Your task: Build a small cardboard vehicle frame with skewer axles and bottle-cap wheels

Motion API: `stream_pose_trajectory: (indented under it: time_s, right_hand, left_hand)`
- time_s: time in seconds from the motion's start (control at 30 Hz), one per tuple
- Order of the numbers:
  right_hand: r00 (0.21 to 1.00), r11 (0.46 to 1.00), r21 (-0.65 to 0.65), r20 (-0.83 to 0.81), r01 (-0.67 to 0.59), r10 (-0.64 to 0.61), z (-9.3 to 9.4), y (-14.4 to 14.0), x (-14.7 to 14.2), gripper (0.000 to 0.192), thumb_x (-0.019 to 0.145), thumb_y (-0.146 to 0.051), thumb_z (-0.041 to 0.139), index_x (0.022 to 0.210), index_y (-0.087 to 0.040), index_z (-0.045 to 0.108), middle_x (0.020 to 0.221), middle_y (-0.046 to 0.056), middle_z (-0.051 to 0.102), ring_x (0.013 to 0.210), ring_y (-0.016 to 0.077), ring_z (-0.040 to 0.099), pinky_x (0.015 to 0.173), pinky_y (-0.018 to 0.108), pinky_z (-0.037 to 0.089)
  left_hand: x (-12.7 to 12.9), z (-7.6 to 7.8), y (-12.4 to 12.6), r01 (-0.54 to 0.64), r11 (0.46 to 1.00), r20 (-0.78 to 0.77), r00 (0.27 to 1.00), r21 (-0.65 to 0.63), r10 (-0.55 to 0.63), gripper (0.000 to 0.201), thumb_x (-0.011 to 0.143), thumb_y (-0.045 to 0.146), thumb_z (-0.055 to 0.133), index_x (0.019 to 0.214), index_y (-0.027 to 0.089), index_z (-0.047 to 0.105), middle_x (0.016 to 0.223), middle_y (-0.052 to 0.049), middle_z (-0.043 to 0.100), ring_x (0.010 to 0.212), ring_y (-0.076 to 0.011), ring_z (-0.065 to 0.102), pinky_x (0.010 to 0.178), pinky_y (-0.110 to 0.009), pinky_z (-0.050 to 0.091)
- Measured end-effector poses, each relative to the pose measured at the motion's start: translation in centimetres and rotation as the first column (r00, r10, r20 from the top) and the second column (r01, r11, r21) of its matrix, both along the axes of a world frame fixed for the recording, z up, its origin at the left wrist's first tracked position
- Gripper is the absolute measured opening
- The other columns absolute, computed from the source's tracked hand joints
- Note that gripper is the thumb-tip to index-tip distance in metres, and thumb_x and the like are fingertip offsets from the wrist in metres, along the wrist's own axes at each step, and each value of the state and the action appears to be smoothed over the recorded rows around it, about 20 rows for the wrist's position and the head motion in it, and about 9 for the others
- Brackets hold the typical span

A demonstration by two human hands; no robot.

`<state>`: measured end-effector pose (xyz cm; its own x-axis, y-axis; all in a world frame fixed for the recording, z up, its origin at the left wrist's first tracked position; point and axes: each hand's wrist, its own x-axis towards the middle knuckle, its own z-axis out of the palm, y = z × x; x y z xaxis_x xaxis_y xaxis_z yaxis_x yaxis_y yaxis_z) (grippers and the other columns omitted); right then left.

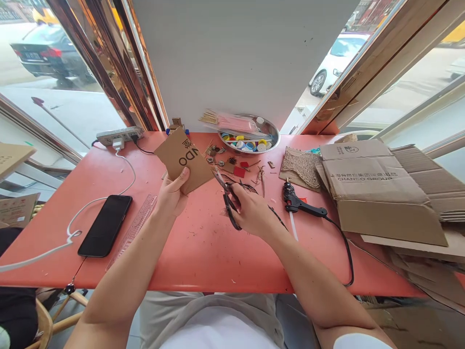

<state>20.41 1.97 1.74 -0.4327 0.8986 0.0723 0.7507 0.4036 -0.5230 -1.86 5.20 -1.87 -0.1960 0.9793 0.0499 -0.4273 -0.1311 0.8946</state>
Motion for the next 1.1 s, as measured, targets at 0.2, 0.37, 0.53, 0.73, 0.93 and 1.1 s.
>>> stream_pose_trajectory:
  time_s: [0.2,0.37,0.53,0.73,0.93,1.1]
  right_hand:
    - [0.986,0.997,0.077,0.158,0.032,-0.044,0.2,-0.4,-0.4,0.022,0.096,-0.039,0.063,0.11,-0.023,0.061,0.077,0.004,0.07,0.069,0.0241,0.065,0.063,0.027,0.03]
    - [0.973,0.996,0.025,0.216,0.081,-0.085,0.9,-0.5,-0.6,0.026,0.094,-0.041,0.067,0.111,-0.023,0.061,0.08,0.005,0.072,0.073,0.0259,0.068,0.063,0.027,0.028]
    - [0.962,0.996,0.009,0.259,0.09,-0.089,1.2,-0.6,-0.9,0.033,0.096,-0.048,0.068,0.114,-0.022,0.062,0.083,0.007,0.075,0.077,0.0278,0.071,0.061,0.028,0.025]
    - [0.943,0.995,0.074,0.321,0.065,-0.086,0.9,-0.5,-0.7,0.034,0.1,-0.051,0.063,0.116,-0.021,0.065,0.08,0.008,0.077,0.076,0.0273,0.074,0.059,0.029,0.023]
    - [0.898,0.997,0.064,0.436,0.031,-0.056,1.2,-0.4,-0.8,0.036,0.107,-0.05,0.053,0.123,-0.019,0.065,0.079,0.008,0.079,0.074,0.026,0.076,0.058,0.027,0.022]
    - [0.894,0.995,0.094,0.443,0.031,-0.069,0.8,-0.3,-0.7,0.041,0.109,-0.055,0.05,0.12,-0.018,0.066,0.079,0.009,0.079,0.071,0.0254,0.075,0.056,0.027,0.021]
  left_hand:
    - [0.4,0.0,-0.2,-0.001,1.0,0.004,1.0,0.025,0.001,0.075,0.056,0.06,0.102,0.12,0.03,0.077,0.12,-0.008,0.084,0.13,-0.0327,0.072,0.1,-0.041,0.066]
    - [0.5,-0.2,-0.1,-0.005,0.999,-0.002,1.0,0.032,0.005,0.072,0.055,0.061,0.102,0.117,0.031,0.079,0.12,-0.006,0.084,0.129,-0.0323,0.073,0.1,-0.04,0.067]
    - [0.4,-0.4,-0.1,0.004,1.0,-0.002,1.0,0.02,-0.004,0.07,0.056,0.061,0.102,0.116,0.032,0.079,0.118,-0.007,0.085,0.127,-0.035,0.074,0.1,-0.046,0.068]
    - [0.4,-0.3,-0.1,0.03,0.998,-0.007,1.0,0.05,-0.03,0.075,0.057,0.06,0.102,0.122,0.032,0.078,0.124,-0.008,0.083,0.127,-0.0353,0.075,0.1,-0.047,0.068]
    - [0.6,0.0,-0.2,0.033,0.998,0.09,0.995,0.053,-0.037,0.079,0.053,0.053,0.106,0.123,0.032,0.078,0.129,-0.008,0.083,0.12,-0.0322,0.078,0.103,-0.043,0.066]
    - [0.8,0.1,-0.3,0.029,0.999,0.148,0.988,0.041,-0.035,0.081,0.05,0.048,0.108,0.124,0.033,0.077,0.122,-0.006,0.085,0.118,-0.0326,0.079,0.107,-0.046,0.065]
